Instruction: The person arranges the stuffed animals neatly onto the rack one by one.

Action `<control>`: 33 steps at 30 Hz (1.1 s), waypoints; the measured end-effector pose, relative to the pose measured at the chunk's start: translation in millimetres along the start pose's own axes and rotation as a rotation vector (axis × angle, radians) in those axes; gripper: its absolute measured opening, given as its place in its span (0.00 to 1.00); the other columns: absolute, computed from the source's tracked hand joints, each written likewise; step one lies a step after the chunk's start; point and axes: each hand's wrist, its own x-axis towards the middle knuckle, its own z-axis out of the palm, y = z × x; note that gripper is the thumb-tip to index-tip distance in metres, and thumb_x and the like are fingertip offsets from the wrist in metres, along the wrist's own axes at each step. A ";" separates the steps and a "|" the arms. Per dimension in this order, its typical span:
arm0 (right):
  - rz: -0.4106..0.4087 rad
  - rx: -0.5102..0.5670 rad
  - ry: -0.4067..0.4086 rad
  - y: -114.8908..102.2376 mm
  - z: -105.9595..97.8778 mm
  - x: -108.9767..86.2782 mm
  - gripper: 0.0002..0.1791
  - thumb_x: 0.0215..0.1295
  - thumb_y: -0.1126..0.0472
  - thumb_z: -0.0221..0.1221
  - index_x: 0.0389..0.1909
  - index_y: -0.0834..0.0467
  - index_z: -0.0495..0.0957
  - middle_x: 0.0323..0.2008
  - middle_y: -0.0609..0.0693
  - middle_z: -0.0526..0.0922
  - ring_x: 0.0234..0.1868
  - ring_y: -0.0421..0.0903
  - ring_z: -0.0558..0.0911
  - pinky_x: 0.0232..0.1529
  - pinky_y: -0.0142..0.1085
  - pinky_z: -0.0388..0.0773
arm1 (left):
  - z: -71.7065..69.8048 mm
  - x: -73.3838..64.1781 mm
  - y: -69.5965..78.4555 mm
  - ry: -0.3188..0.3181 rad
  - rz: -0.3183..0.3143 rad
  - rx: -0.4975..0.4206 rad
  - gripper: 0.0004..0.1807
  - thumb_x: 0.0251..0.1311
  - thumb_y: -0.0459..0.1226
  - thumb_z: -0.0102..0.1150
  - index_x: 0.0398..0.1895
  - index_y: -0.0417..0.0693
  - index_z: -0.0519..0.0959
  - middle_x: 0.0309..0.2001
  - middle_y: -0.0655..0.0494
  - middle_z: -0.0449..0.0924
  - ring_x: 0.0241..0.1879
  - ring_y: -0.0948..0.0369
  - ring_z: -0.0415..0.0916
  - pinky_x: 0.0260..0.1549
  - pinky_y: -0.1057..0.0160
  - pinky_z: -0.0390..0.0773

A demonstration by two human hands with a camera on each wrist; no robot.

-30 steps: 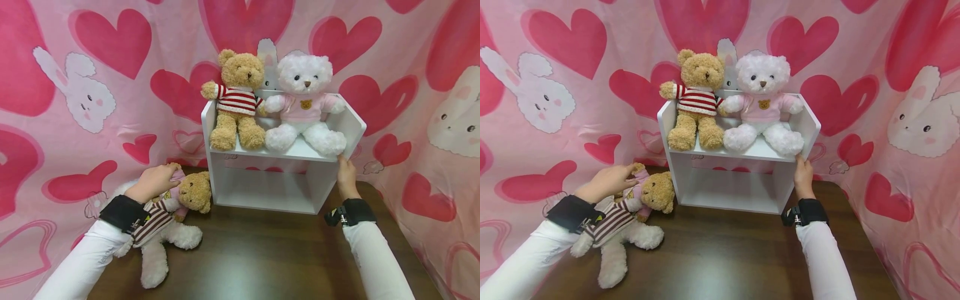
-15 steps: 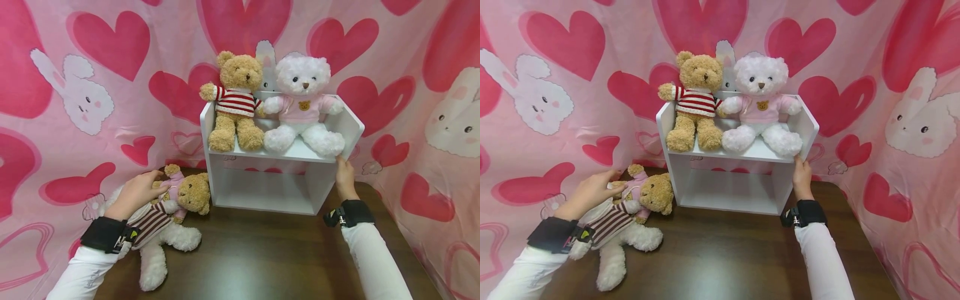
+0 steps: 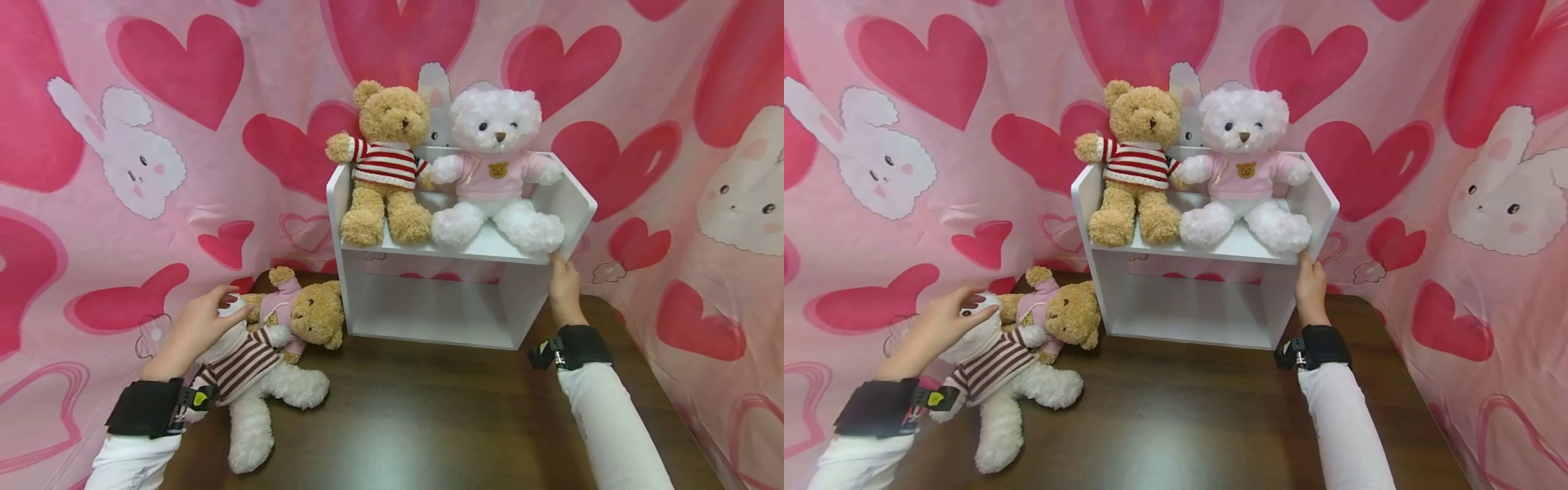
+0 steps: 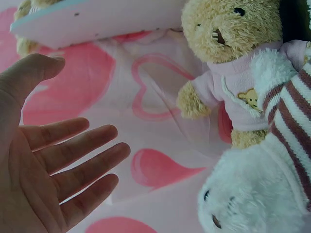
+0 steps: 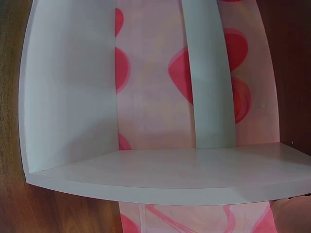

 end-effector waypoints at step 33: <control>0.046 0.049 -0.037 -2.2 -0.3 -1.4 0.37 0.67 0.42 0.36 0.67 0.66 0.53 0.68 0.57 0.52 0.68 0.53 0.50 0.67 0.45 0.44 | 32.7 -57.5 -66.2 -0.071 -0.607 -0.185 0.44 0.60 0.58 0.44 0.57 0.19 0.60 0.54 0.22 0.62 0.51 0.34 0.63 0.46 0.42 0.68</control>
